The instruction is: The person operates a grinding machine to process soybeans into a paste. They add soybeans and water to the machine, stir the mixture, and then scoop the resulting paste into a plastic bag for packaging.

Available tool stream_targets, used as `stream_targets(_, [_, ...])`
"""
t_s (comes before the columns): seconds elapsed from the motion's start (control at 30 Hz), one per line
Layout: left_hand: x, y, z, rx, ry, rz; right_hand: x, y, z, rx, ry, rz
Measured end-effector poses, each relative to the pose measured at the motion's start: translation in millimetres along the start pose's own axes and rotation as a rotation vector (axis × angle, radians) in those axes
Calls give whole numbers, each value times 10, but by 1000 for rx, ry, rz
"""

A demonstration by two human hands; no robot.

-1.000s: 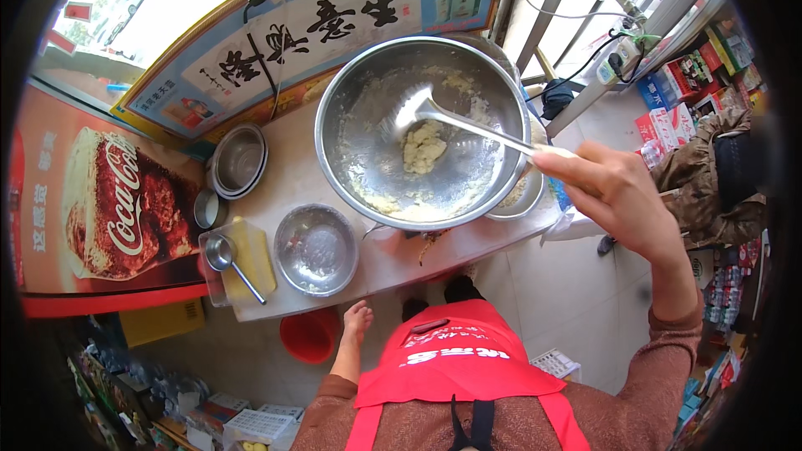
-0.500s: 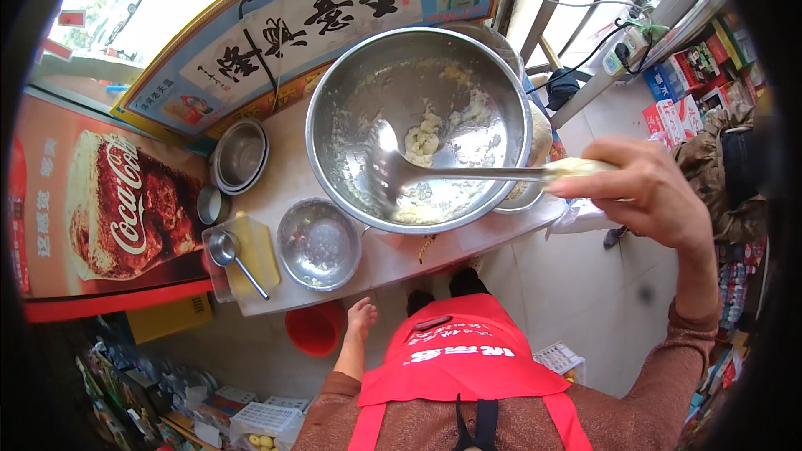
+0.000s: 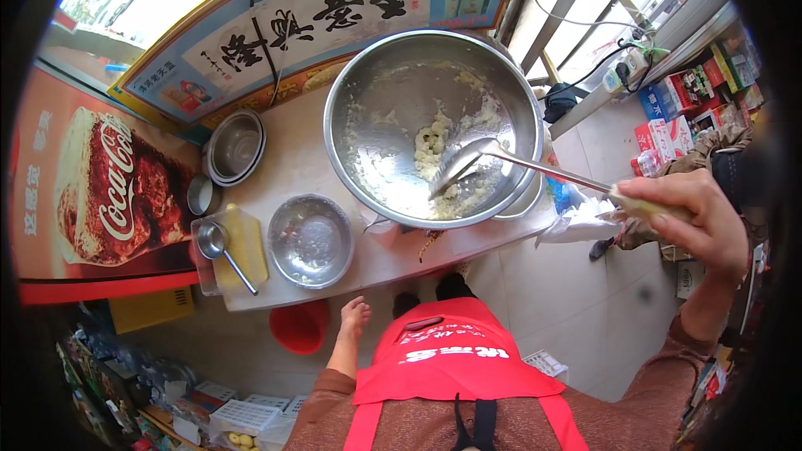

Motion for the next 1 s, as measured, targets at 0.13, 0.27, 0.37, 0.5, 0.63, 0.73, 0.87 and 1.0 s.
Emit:
stream_targets(0.13, [-127,25,-8,-14,29,12,297,196,166,111,74,121])
stream_targets(0.27, [-271,85,-29,-5,28,-6,368,217,108,98,103,286])
stream_targets(0.37, [-335,107,-34,-8,56,6,446,327,-3,49,28,360])
stream_targets(0.5, [-372,107,-10,7,43,5,508,315,-76,158,-129,232])
stream_targets(0.63, [-444,73,-28,27,-4,-11,467,-4,-117,149,-250,310])
stream_targets(0.73, [-551,59,-92,26,11,7,451,-111,-161,71,-61,343])
stream_targets(0.87, [-728,77,-224,8,3,35,547,-18,-227,185,211,228])
stream_targets(1.0, [-842,93,-335,-9,1,63,720,155,-214,197,110,310])
Point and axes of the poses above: each hand's wrist, its own y-axis towards the middle knuckle, its own x-axis out of the palm, z = x × y, the point moved 2 cm from there along y, towards the middle knuckle, and after that the axes turned 8 degrees about -z, right-handed, at the moved point
